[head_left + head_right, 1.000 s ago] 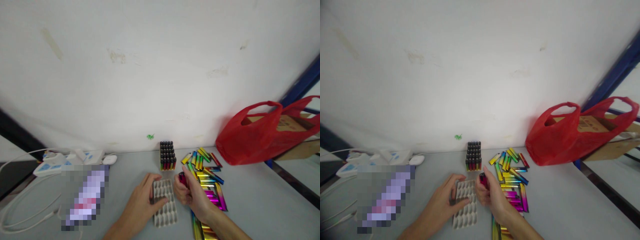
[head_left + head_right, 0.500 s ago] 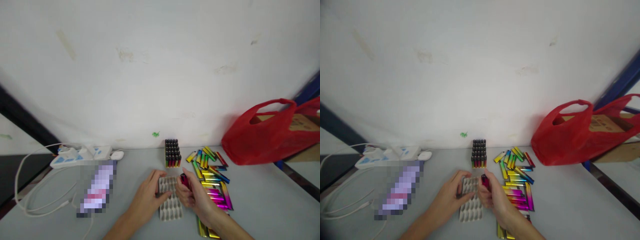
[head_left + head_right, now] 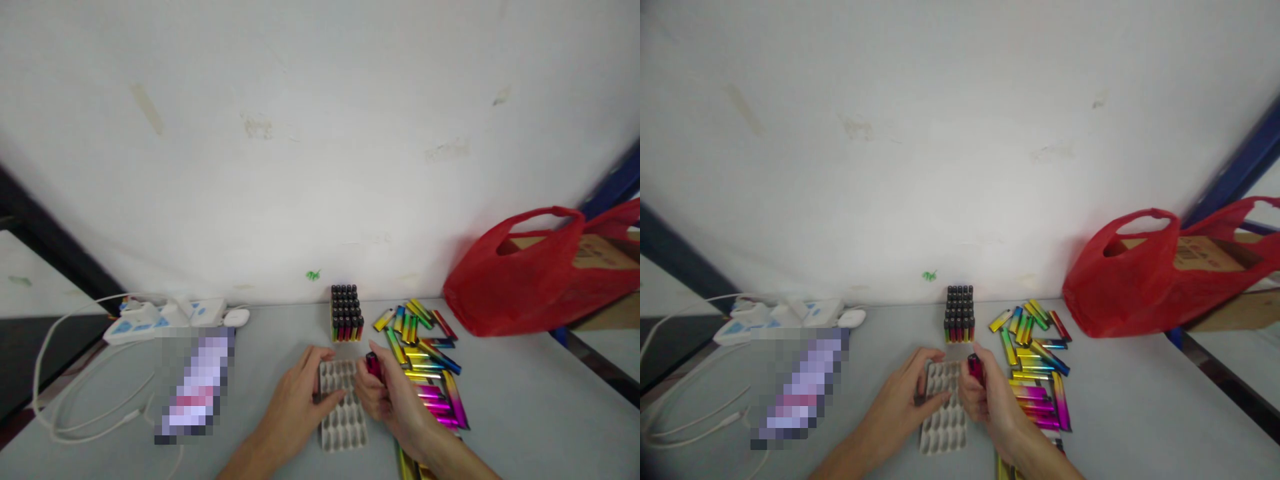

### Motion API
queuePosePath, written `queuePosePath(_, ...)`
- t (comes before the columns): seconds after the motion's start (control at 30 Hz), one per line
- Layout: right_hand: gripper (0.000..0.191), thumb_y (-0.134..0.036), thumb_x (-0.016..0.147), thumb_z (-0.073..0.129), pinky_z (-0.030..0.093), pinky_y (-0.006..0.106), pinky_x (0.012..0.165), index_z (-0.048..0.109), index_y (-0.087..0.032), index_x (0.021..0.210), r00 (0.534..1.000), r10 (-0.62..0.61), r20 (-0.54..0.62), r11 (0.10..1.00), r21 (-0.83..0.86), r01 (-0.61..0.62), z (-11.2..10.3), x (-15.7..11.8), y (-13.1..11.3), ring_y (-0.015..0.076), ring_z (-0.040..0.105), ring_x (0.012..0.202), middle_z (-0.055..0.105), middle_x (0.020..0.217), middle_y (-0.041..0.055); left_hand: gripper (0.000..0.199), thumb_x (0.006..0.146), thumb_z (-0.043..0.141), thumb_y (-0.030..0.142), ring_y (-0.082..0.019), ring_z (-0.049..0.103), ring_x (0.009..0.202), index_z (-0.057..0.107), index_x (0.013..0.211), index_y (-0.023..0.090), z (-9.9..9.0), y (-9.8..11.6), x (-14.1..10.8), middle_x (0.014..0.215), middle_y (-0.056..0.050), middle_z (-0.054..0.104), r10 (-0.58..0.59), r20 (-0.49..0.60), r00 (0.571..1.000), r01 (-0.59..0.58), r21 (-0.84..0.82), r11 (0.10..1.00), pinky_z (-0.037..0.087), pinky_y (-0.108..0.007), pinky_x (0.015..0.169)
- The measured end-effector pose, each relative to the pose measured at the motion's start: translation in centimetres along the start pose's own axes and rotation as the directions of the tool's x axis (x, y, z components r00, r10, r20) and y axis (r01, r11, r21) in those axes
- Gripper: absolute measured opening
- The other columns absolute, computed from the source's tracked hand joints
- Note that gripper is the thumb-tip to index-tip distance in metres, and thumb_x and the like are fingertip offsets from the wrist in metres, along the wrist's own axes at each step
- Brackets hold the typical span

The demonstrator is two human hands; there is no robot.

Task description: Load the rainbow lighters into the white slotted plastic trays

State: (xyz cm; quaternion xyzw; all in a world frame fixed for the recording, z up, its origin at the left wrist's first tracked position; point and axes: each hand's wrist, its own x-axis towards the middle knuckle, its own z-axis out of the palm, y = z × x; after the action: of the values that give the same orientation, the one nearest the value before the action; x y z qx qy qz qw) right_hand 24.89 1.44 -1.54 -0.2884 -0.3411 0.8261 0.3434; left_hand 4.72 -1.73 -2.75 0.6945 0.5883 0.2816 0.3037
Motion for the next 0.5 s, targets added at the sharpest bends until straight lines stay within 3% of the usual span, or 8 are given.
queuePosePath(0.37,0.066,-0.077,0.081,0.069,0.005,0.027,0.044,0.033,-0.026,0.057,0.997,-0.020,-0.077,1.000,-0.014,0.019,-0.22,0.39,0.35,0.0069,0.009,0.044,0.018,0.050,-0.0128,0.045,0.092,0.076,0.025,-0.025,0.066,0.099,0.063,0.134,0.026,0.84,-0.85,0.24,0.106,-0.003,0.068,-0.002,-0.058,0.998,-0.004,-0.101,0.995,0.051,-0.036,0.092)
queuePosePath(0.5,0.064,-0.076,0.081,0.066,0.005,0.027,0.045,0.034,-0.026,0.058,0.984,-0.029,-0.173,0.997,-0.071,0.017,-0.29,0.42,0.25,0.0069,0.009,0.045,0.018,0.050,-0.0126,0.047,0.086,0.078,0.021,-0.024,0.066,0.097,0.065,0.131,0.026,0.49,-0.68,0.29,0.108,-0.003,0.070,-0.014,-0.044,0.999,0.010,-0.110,0.994,0.051,-0.035,0.091)
